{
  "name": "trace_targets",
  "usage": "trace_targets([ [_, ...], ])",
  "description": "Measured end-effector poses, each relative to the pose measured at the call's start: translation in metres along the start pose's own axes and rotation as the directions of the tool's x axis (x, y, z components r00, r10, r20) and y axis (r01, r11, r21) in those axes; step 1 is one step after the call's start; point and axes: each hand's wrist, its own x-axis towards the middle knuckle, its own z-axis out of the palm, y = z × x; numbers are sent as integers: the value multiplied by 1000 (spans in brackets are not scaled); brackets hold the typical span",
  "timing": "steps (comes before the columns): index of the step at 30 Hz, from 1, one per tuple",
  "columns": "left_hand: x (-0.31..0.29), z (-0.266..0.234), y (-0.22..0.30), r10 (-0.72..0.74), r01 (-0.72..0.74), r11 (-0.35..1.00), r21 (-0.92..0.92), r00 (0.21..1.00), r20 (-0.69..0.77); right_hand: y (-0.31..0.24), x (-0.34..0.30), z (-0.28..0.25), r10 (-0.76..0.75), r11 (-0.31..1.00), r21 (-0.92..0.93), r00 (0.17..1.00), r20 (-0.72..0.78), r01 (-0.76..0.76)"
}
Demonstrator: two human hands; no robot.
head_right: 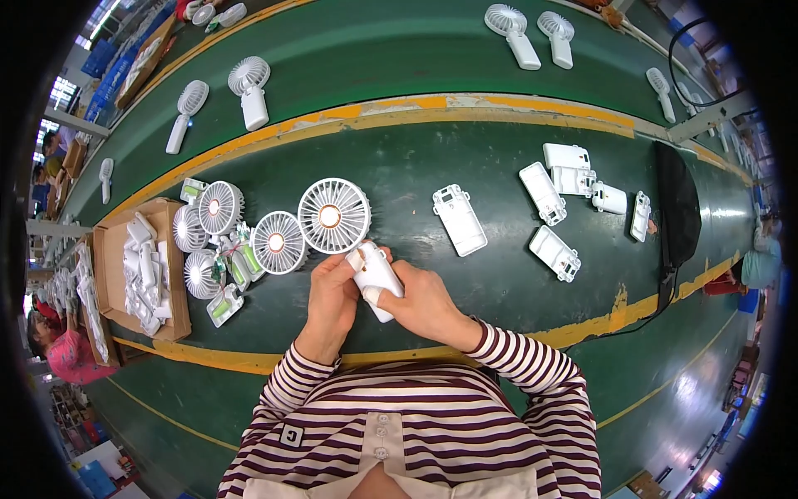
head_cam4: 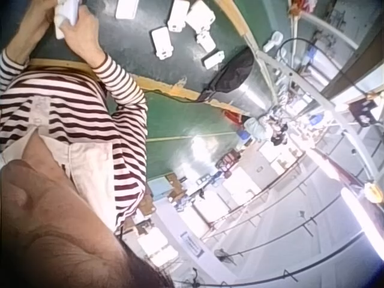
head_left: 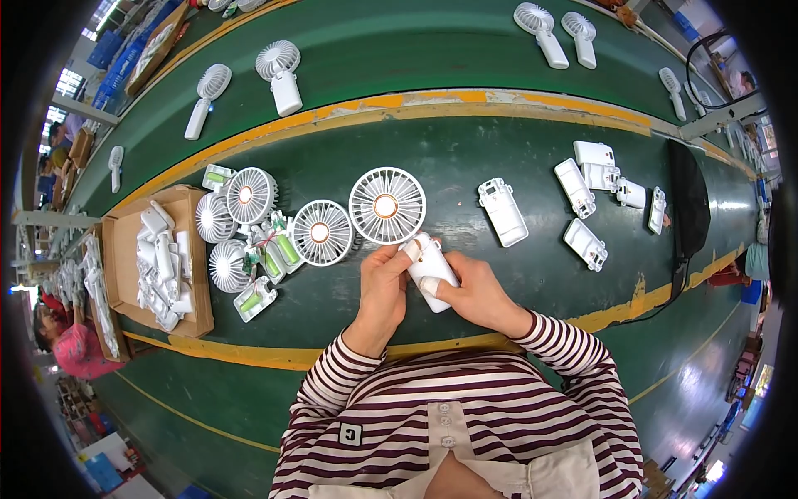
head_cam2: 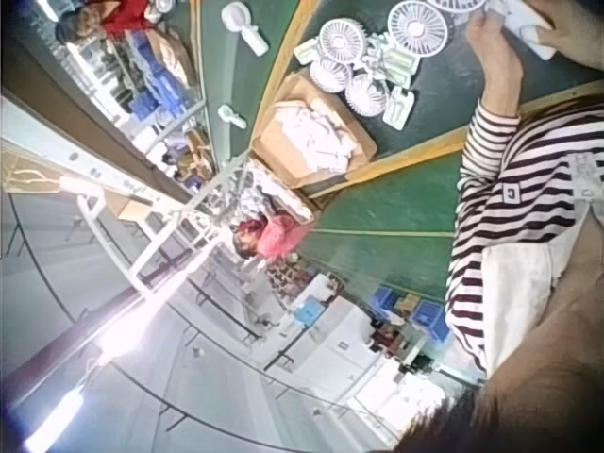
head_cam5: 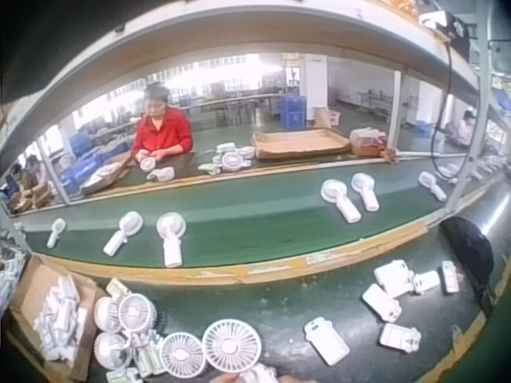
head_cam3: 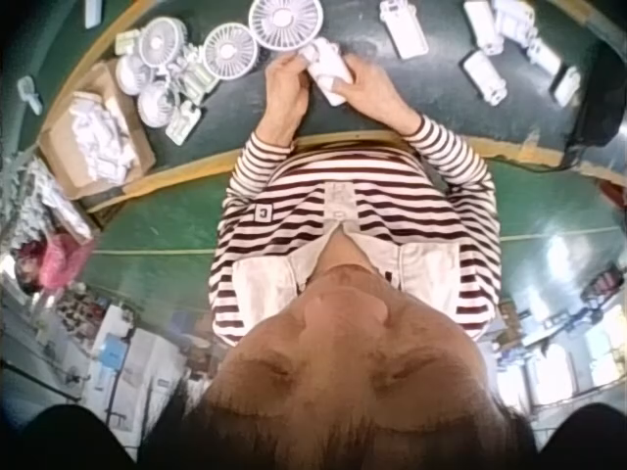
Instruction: The person assembles portable handheld electric fans by hand, inserting the battery and circuit board into the handle casing, snapping the handle pieces together around the fan base, and placing the assembled fans onto the conveyor belt.
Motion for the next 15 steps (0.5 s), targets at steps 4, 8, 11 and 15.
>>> trace_targets([
  [4,1,0,-1,-25,24,999,-28,1000,-9,10,2,3,106,920,369,990,92,-133],
  [8,1,-1,-1,-24,24,1000,-8,999,-23,4,5,0,154,829,510,971,185,-229],
  [11,1,-1,-1,-31,32,999,19,999,-41,3,4,-4,167,863,428,951,261,-269],
  [15,1,0,1,-61,65,996,55,995,-76,2,-2,0,70,997,38,995,68,-73],
])
